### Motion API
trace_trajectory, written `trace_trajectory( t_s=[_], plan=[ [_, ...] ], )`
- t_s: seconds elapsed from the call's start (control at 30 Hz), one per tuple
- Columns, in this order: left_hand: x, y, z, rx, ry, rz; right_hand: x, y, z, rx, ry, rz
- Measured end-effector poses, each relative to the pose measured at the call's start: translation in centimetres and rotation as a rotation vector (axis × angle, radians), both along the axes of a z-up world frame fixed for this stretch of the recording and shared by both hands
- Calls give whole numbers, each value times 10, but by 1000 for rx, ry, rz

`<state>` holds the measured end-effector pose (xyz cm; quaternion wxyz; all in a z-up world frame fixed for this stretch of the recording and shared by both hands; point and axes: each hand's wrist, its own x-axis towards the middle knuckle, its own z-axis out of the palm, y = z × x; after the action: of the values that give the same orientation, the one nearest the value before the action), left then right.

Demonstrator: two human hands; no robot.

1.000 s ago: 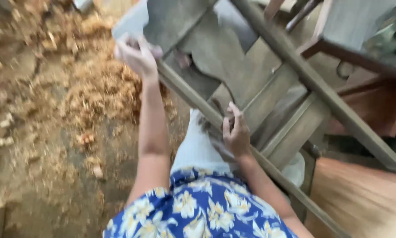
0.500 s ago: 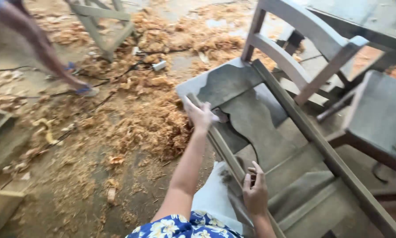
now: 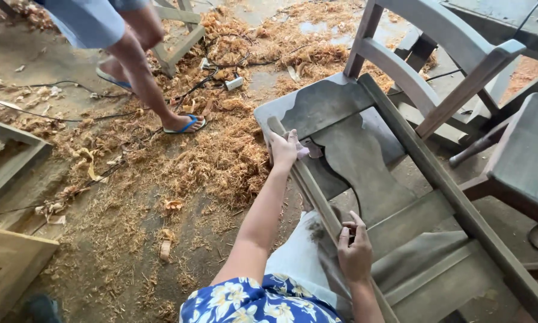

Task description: Sanding a wooden chair frame by hand using sandpaper

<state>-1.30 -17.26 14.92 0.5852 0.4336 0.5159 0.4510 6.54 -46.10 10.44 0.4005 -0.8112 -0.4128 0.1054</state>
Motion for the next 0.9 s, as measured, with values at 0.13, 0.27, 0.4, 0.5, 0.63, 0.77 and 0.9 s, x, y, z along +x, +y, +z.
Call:
trace_trajectory(
  t_s=[0.13,0.27,0.4,0.5,0.63,0.77,0.9],
  plan=[
    [-9,-63,38,-53,-59,-116,-3,0,13,68,96,-13],
    [-17,-97,62,-181,-90,-180,1,-1,1,0,41,-3],
    [-2,-28,8,-133,-108,-83,-3,4,3,7,-17,6],
    [7,-26,-16,89,-43,62,-7,-3,8,71,-33,28],
    [3,-79,15,141,193,-45,-8,1,11,57,34,8],
    [-11,-103,-1,207,172,-193,3,1,-11,76,-47,56],
    [-6,-49,-27,52,-112,-168,1,-3,-4,-28,-37,40]
  ],
)
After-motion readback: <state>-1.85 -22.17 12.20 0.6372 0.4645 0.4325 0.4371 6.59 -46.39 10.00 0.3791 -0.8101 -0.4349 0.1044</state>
